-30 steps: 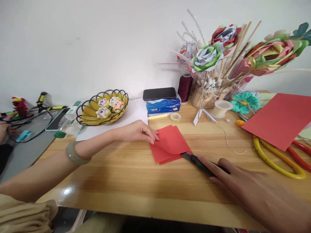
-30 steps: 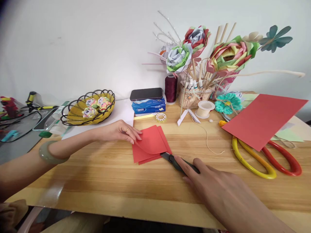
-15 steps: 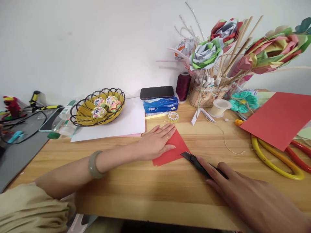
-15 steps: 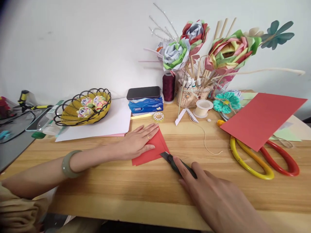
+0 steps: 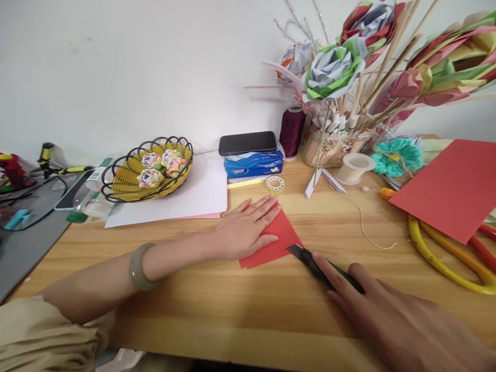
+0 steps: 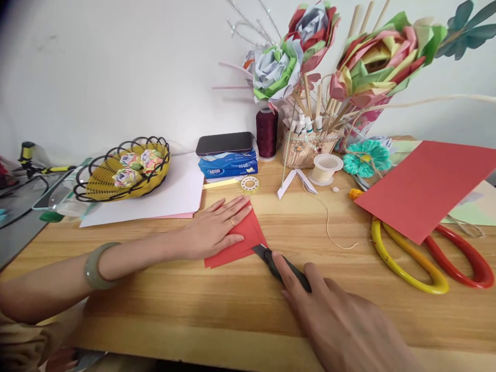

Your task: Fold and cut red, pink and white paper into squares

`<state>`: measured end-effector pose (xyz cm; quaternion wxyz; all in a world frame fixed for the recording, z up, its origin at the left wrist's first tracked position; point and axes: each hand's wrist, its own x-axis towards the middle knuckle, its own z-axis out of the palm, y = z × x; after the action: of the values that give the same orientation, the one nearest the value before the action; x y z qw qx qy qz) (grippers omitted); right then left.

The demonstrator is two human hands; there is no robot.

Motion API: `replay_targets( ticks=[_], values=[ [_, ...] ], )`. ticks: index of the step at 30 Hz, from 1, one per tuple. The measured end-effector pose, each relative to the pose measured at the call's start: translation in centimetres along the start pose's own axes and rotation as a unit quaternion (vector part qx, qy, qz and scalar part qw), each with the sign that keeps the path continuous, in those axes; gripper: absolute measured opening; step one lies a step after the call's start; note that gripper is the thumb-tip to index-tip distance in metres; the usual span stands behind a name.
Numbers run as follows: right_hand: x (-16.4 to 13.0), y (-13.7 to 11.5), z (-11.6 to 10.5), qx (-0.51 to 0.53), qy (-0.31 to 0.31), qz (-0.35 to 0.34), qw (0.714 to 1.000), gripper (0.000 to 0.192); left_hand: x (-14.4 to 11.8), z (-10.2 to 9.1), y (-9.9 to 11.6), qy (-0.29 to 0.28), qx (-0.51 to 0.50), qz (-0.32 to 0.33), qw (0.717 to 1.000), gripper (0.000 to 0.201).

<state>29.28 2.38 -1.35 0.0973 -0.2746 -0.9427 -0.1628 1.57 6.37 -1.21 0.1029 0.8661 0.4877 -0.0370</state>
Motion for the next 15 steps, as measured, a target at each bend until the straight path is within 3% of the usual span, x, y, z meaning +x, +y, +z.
replay_targets(
  ticks=[10, 15],
  values=[
    [-2.9, 1.3, 1.5, 0.002, -0.094, 0.003, 0.996, 0.078, -0.1, 0.3, -0.3, 0.021, 0.009, 0.019, 1.000, 0.061],
    [-2.4, 1.2, 1.3, -0.011, -0.090, -0.002, 0.996, 0.077, 0.0, 0.0, -0.2, 0.008, 0.008, 0.014, 1.000, 0.060]
  ],
)
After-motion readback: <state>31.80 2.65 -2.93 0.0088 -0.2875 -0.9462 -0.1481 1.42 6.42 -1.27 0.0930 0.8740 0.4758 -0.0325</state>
